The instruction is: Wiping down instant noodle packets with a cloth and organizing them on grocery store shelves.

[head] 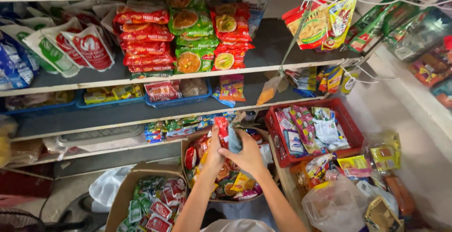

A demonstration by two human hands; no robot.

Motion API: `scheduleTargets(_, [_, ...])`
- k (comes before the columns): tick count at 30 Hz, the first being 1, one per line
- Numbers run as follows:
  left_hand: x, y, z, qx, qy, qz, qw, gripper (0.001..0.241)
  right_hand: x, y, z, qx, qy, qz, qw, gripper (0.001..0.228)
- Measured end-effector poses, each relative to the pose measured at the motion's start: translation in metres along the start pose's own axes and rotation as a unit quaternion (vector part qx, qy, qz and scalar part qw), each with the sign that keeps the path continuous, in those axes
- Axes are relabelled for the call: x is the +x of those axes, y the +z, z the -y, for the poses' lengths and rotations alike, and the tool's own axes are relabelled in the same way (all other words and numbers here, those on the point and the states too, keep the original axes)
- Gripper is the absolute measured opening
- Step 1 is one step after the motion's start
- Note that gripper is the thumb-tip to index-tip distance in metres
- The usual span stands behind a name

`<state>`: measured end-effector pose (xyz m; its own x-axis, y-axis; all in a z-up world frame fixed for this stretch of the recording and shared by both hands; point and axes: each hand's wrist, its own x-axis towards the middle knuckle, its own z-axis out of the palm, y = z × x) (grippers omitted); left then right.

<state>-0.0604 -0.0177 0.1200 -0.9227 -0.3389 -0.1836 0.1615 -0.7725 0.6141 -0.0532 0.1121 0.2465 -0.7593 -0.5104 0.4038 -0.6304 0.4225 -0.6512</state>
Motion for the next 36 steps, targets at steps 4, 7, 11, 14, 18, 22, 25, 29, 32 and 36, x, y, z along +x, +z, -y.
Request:
scheduleTargets(4, [-0.007, 0.041, -0.032, 0.092, 0.039, 0.008, 0.995, 0.062, 0.013, -0.002, -0.04, 0.067, 0.086, 0.027, 0.994, 0.073])
scheduleTargets(7, [0.012, 0.028, -0.028, 0.366, 0.094, -0.033, 0.925, 0.078, 0.02, 0.0, -0.078, 0.127, 0.082, 0.017, 0.988, 0.055])
scheduleTargets(11, [0.032, 0.035, -0.053, 0.329, 0.112, -0.059, 0.936, 0.081, 0.042, -0.016, -0.103, 0.309, 0.158, -0.027, 0.938, 0.038])
scheduleTargets(14, [0.037, 0.041, -0.07, 0.231, -0.019, -0.009, 0.973, 0.066, 0.055, -0.024, -0.105, 0.355, 0.194, -0.019, 0.914, 0.038])
scheduleTargets(18, [0.076, 0.045, -0.061, 0.24, 0.094, 0.094, 0.962, 0.041, 0.081, -0.025, -0.104, 0.285, 0.131, -0.107, 0.943, 0.039])
scheduleTargets(22, [0.135, 0.066, -0.034, 0.261, 0.13, 0.067, 0.954, 0.038, 0.11, -0.021, -0.127, 0.209, 0.068, -0.24, 0.946, 0.034])
scheduleTargets(25, [0.189, 0.077, -0.006, 0.231, 0.187, 0.09, 0.951, 0.038, 0.129, -0.026, -0.14, 0.157, 0.09, -0.288, 0.94, 0.04])
scheduleTargets(29, [0.228, 0.111, 0.009, 0.237, 0.261, 0.038, 0.935, 0.039, 0.148, -0.033, -0.157, 0.134, 0.15, -0.306, 0.93, 0.037])
scheduleTargets(32, [0.242, 0.134, 0.015, 0.233, 0.275, 0.008, 0.933, 0.038, 0.161, -0.035, -0.164, 0.117, 0.111, -0.281, 0.946, 0.042])
scheduleTargets(36, [0.259, 0.145, 0.028, 0.274, 0.261, -0.042, 0.925, 0.034, 0.175, -0.03, -0.181, 0.064, 0.112, -0.209, 0.969, 0.043])
